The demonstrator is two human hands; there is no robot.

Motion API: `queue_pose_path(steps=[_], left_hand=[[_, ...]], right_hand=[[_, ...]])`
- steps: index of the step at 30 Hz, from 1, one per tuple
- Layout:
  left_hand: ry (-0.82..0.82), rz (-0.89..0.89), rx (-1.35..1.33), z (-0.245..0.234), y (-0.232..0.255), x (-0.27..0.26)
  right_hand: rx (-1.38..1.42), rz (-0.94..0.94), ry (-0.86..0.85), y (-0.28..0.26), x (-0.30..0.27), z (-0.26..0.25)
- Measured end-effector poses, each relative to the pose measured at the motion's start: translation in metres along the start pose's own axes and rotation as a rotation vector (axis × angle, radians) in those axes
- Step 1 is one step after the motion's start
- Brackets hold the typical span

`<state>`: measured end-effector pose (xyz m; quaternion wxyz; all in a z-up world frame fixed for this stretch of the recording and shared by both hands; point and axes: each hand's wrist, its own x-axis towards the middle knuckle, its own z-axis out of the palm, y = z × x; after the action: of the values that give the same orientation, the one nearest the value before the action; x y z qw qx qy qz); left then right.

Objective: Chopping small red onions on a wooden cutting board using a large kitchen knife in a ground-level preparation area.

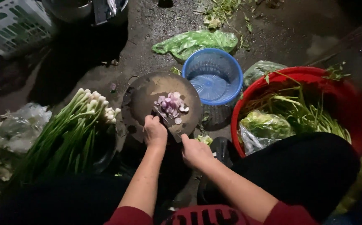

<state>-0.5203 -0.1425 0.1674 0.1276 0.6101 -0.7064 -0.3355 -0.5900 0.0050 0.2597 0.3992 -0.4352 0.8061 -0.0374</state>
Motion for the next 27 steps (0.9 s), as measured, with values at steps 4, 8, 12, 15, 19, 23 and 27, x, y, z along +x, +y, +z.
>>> queue_pose_path(steps=[4,8,12,15,19,23,27], left_hand=[[0.010,0.004,-0.117,-0.011,0.007,-0.009],[0.116,0.335,0.143,0.004,-0.015,-0.002],[-0.056,-0.236,-0.242,-0.022,0.016,-0.007],[0.111,0.303,0.088,0.008,-0.019,0.001],[0.087,0.296,0.125,-0.007,0.001,-0.002],[-0.057,-0.200,-0.178,-0.023,0.022,-0.006],[0.187,0.365,0.125,0.008,-0.023,0.001]], right_hand=[[0.013,-0.050,0.023,0.000,-0.002,0.004],[0.003,-0.050,0.046,-0.001,0.003,0.002],[0.005,-0.046,0.027,-0.009,-0.015,-0.006],[-0.035,-0.028,0.026,-0.009,-0.006,-0.004],[-0.010,-0.040,0.046,-0.009,-0.009,-0.010],[-0.004,-0.037,0.007,-0.008,-0.007,-0.006],[0.026,-0.018,-0.002,-0.014,-0.013,-0.015]])
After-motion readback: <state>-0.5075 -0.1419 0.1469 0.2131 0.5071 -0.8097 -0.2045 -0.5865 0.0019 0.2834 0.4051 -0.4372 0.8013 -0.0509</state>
